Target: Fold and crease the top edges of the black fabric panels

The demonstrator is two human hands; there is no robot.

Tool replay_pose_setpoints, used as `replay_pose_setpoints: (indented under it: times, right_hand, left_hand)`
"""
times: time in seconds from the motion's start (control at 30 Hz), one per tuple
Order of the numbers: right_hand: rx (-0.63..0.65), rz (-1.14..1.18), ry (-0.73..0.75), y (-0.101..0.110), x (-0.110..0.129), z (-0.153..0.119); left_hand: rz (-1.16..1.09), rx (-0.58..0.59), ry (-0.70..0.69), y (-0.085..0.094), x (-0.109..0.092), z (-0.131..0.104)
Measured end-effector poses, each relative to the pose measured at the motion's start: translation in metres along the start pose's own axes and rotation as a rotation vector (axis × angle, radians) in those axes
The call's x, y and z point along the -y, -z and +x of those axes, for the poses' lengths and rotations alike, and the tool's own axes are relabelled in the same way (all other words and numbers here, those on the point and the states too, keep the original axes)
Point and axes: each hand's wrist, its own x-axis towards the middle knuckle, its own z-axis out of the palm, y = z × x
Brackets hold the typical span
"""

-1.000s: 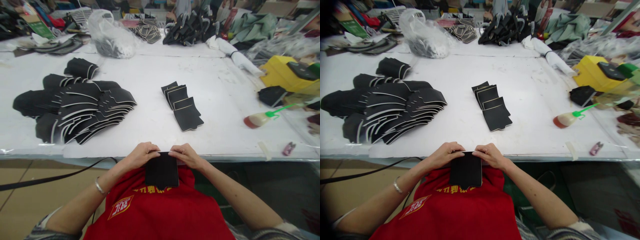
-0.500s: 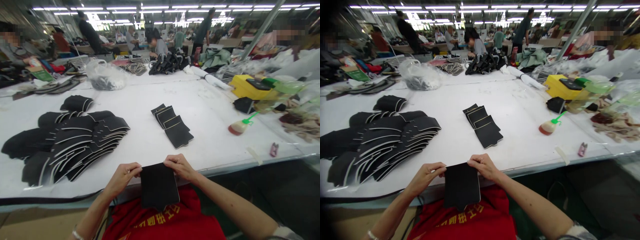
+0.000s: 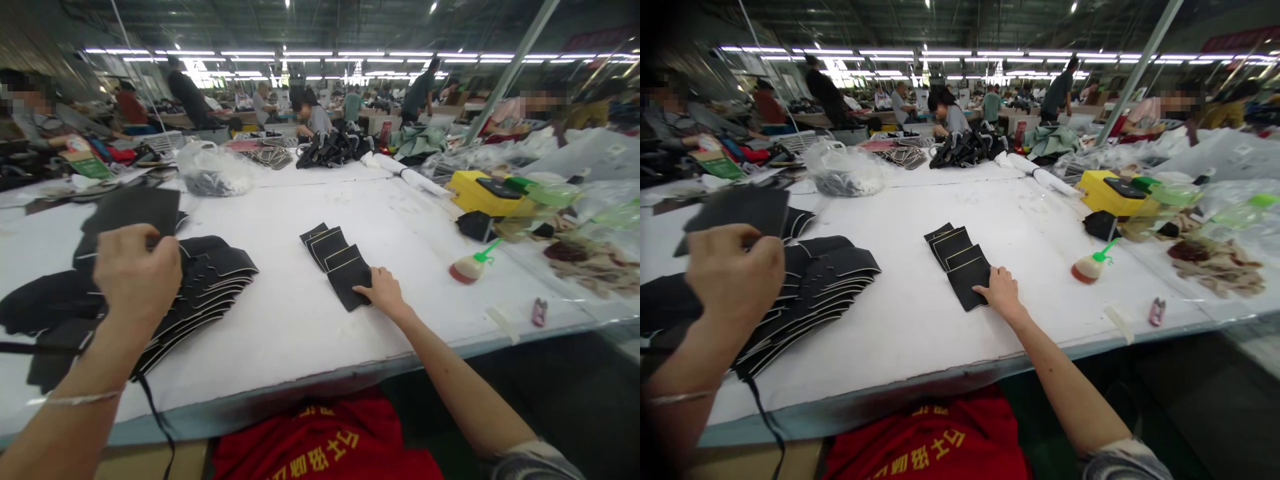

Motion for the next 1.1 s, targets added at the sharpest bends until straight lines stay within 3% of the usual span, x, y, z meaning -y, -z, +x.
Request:
replay_pose_setpoints:
  times: [0.1, 0.17, 0.23, 0.3, 0.4, 0.53, 0.63, 0.83, 1.1]
  right_hand:
    - [0.019, 0.118, -0.034, -0.005, -0.006, 0.006]
    - [0.049, 0.230, -0.054, -0.003, -0.011, 0.010]
    - [0.091, 0.320, -0.025, 0.002, -0.016, 0.011]
    - [0.127, 0.403, 0.045, 0.006, -0.016, 0.008]
    - [0.199, 0.547, 0.154, 0.010, -0.006, -0.007]
    - [0.450, 0.905, 0.238, 0.006, 0.016, -0.036]
    - [0.612, 1.090, 0.214, -0.002, 0.026, -0.054]
    - [0.657, 1.163, 0.185, -0.018, 0.026, -0.068]
    - [0.599, 0.948, 0.308, -0.010, 0.038, -0.071]
  left_hand:
    - [0.152, 0.426, -0.126, -0.037, -0.003, 0.000]
    - [0.167, 0.658, -0.099, -0.054, -0.003, -0.007]
    - [0.166, 0.689, -0.024, -0.061, -0.006, -0.016]
    - [0.117, 0.606, -0.018, -0.058, -0.018, -0.024]
    - [-0.213, 0.557, -0.066, -0.050, -0.055, -0.035]
    - [-0.829, 0.714, -0.057, -0.057, -0.107, -0.049]
    - [-1.002, 0.874, -0.042, -0.069, -0.129, -0.060]
    - [-1.161, 1.151, -0.006, -0.071, -0.134, -0.069]
    - [-1.250, 1.426, 0.119, -0.070, -0.132, -0.071]
